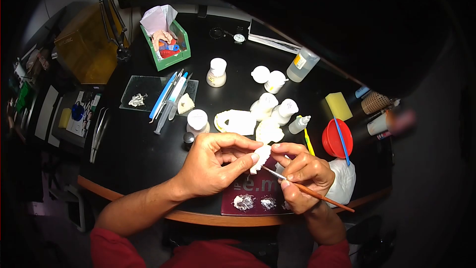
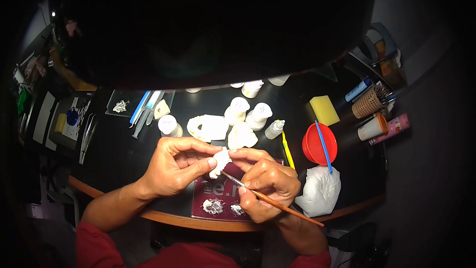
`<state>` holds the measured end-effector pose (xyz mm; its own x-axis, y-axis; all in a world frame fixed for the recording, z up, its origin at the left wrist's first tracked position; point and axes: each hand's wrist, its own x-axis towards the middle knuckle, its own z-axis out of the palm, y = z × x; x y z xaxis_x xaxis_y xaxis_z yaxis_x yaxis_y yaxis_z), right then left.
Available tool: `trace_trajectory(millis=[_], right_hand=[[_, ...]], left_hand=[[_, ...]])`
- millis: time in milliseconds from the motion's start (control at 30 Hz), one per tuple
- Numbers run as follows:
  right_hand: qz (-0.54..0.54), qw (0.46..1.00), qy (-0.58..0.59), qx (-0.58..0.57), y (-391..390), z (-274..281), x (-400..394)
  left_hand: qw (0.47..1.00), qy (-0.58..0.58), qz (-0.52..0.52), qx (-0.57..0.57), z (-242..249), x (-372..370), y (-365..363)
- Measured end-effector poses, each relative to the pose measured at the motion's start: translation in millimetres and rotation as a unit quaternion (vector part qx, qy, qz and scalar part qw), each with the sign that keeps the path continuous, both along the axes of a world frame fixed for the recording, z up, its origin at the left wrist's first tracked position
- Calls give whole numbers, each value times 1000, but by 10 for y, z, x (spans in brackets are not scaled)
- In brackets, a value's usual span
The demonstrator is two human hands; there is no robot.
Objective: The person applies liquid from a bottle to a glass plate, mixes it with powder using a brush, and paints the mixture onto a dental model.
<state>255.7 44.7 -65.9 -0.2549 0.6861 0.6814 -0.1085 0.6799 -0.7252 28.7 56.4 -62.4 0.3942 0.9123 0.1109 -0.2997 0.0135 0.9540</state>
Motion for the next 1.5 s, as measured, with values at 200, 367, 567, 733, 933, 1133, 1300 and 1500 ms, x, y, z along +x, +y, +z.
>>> trace_trajectory(millis=[200,367,567,733,933,1133,1300,1500], right_hand=[[2,1000,-4,3,0,29,-12],[6,1000,-14,5,0,22,1],[6,1000,-5,1,-7,27,-4],[10,1000,-7,5,-8,30,1],[13,1000,-14,9,-7,33,-7],[11,1000,-25,10,-14,50,-5],[6,999,-32,12,-17,46,-3],[-12,998,-55,21,-27,49,13]], left_hand=[[1000,-2,2,-2,-9,2,3],[1000,5,5,1,-6,1,1],[1000,2,4,0,-21,6,5],[1000,2,6,1,-32,6,10],[1000,4,5,-2,-32,3,7],[1000,-1,6,-6,-29,7,10],[1000,3,8,-5,-19,11,11],[1000,6,6,-6,-42,2,20]])
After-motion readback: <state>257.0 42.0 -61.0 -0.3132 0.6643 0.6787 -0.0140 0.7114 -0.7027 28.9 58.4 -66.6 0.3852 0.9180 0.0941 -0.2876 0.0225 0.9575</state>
